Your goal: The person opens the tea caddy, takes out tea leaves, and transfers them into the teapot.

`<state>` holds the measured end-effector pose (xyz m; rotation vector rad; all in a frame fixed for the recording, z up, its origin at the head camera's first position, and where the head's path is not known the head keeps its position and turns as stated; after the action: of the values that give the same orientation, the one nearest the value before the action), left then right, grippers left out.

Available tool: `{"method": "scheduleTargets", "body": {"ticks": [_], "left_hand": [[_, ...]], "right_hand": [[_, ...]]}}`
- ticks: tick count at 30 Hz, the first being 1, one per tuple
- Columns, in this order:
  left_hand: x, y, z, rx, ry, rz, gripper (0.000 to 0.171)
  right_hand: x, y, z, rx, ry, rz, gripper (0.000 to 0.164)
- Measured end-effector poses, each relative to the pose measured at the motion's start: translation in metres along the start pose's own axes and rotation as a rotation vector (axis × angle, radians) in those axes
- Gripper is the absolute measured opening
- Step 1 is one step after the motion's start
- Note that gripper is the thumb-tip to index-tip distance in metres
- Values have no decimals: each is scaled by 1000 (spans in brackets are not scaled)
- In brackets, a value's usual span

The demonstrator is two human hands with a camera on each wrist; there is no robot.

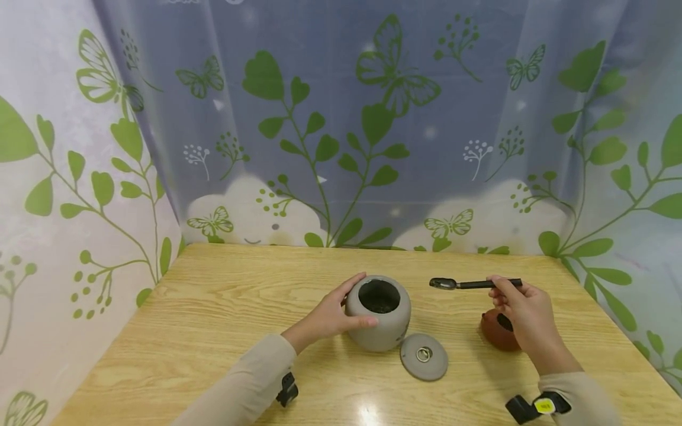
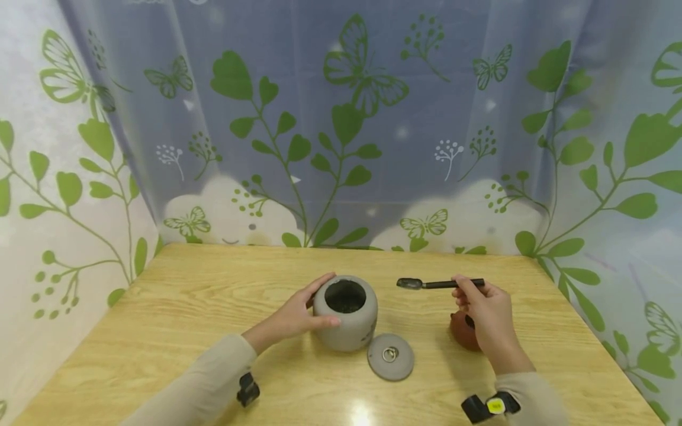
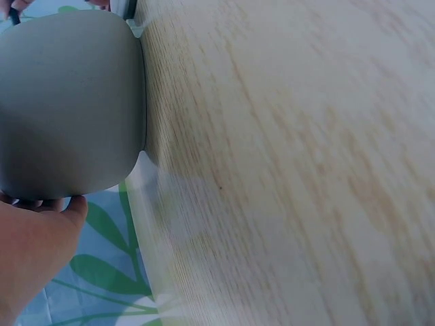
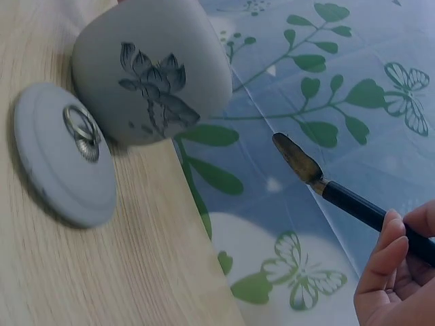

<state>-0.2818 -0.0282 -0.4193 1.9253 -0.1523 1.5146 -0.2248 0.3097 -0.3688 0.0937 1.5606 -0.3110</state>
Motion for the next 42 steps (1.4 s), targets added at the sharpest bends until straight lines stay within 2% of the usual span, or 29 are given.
{"method": "scheduleTargets", "body": {"ticks": [6, 11, 18, 26, 36, 42], "left_hand": [[-1, 0, -1, 0, -4, 3, 93], [-1, 0, 0, 1, -5, 5, 93], [0, 0, 0, -2, -9, 7, 93], [-1, 0, 0, 0, 5, 7, 93], [-2, 0, 0, 0, -1, 9, 94], [-3, 0, 0, 0, -6, 7, 93]], "right_hand": [[2, 19, 1, -11, 13, -58, 18], [3, 37, 1, 15, 10, -58, 17], [8, 61, 3, 52, -11, -156, 15], [13, 87, 7, 72, -24, -197, 17], [21, 114, 16, 177, -97, -102, 20], [24, 122, 18, 261, -77, 8, 23]]}}
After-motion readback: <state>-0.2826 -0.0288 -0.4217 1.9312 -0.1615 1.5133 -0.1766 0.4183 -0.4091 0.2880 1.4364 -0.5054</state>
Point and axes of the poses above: each hand's wrist, its own z-axis away from the middle knuckle, its own y-axis out of the back of the hand, x = y × z, the point moved 3 cm from there along -z, towards the middle knuckle, and after that the axes turned 3 degrees about -z, right-handed, at the moved point
